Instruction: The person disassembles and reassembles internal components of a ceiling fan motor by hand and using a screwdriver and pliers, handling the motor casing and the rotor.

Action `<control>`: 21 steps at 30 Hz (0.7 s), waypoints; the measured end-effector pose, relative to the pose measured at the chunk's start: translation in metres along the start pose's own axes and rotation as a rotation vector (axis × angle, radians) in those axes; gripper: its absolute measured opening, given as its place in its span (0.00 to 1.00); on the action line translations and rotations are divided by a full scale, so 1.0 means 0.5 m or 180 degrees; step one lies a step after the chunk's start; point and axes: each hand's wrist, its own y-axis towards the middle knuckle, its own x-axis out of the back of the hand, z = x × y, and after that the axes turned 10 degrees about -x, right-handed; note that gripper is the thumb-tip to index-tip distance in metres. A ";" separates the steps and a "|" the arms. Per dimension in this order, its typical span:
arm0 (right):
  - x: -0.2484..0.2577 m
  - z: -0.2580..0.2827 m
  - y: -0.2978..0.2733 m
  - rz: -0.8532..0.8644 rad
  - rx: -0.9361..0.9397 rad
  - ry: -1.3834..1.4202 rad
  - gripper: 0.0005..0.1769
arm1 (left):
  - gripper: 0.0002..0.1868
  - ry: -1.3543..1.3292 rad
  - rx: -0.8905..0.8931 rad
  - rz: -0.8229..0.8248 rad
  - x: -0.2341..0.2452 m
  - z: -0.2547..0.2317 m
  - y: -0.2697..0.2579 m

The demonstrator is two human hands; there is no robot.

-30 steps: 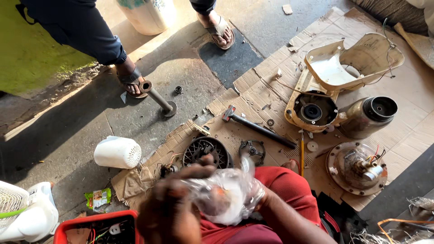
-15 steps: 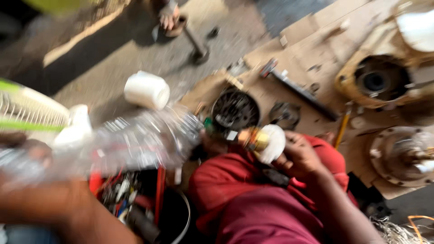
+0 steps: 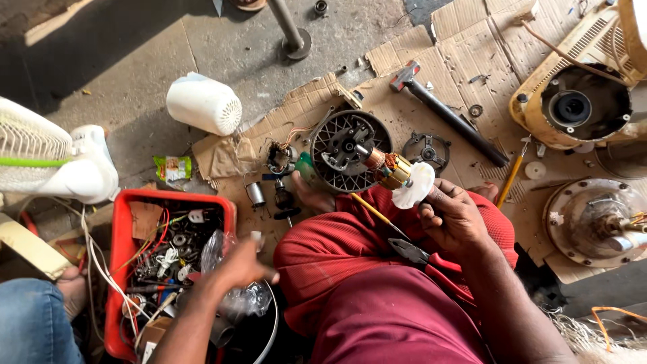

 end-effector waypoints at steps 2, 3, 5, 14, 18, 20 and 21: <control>-0.004 -0.003 0.003 -0.0017 0.0002 -0.0067 0.10 | 0.61 0.0311 -0.0953 -0.0808 0.043 -0.079 -0.011; -0.003 -0.004 0.001 -0.0034 -0.0028 -0.0102 0.10 | 0.59 0.0145 -0.1314 -0.1118 0.057 -0.124 -0.010; 0.003 -0.016 -0.003 0.0057 -0.0109 -0.0206 0.10 | 0.55 -0.1228 -0.2013 -0.1345 0.041 -0.223 -0.008; -0.015 -0.074 -0.036 0.0691 -0.0503 -0.0347 0.17 | 0.30 -0.4771 -0.2683 -0.0749 -0.076 -0.384 -0.032; -0.073 -0.055 -0.056 0.1019 -0.0577 -0.0241 0.41 | 0.27 -0.4499 -0.2660 -0.1039 -0.093 -0.377 -0.024; -0.083 -0.058 -0.056 0.1036 -0.0568 -0.0355 0.49 | 0.23 -0.4215 -0.2506 -0.1221 -0.095 -0.386 -0.017; -0.083 -0.067 -0.055 0.0856 -0.0559 -0.0432 0.49 | 0.21 -0.3882 -0.2535 -0.1335 -0.091 -0.388 -0.017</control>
